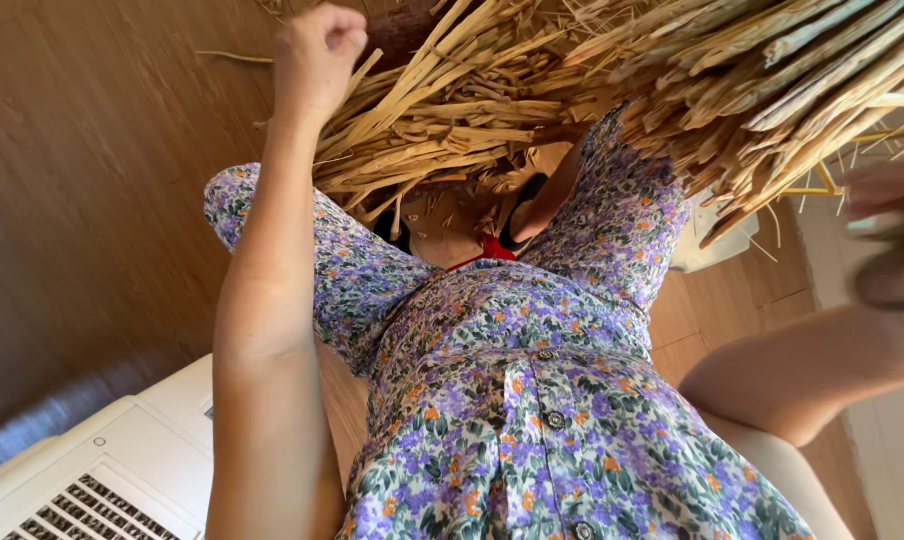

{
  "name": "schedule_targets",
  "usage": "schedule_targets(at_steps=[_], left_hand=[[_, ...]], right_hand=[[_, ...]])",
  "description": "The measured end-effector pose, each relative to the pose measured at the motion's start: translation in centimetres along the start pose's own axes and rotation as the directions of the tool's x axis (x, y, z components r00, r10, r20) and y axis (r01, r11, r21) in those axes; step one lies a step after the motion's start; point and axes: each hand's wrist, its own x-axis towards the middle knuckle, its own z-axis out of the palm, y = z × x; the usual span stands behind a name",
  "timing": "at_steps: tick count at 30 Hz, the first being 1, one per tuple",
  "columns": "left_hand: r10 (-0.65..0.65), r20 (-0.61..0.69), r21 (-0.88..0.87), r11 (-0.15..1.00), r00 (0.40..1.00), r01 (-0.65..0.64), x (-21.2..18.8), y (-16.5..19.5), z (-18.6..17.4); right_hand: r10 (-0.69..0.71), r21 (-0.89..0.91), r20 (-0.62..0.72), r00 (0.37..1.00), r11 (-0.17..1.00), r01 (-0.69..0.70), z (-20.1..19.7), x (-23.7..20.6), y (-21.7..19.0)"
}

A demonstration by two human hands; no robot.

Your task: The person sits cross-legged on a wooden floor and uses shears to trim and split dried plant strips. They repeatedly pick up bundles, cut them into shorter pieces, and place the trimmed pieces into a pile beside them.

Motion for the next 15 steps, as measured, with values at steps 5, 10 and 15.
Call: schedule_targets(at_steps=[5, 10, 15], left_hand=[[-0.31, 0.309, 0.146, 0.95, 0.899, 0.277, -1.4, 1.1, 4.5], [-0.371, 0.308, 0.268, 0.917, 0.876, 0.294, -0.3, 3.8, 7.0], [-0.449, 0.329, 0.302, 0.884, 0.831, 0.357, -0.7, 5.0, 6.7]], right_hand=[[-0.13, 0.348, 0.525, 0.841, 0.935, -0.073, 5.9, -0.5, 4.8], [0.295, 0.036, 0.681, 0.671, 0.9, -0.433, 10.5, -1.6, 12.5], [0.335, 0.025, 0.704, 0.626, 0.869, -0.493, 11.0, -3.0, 16.2]])
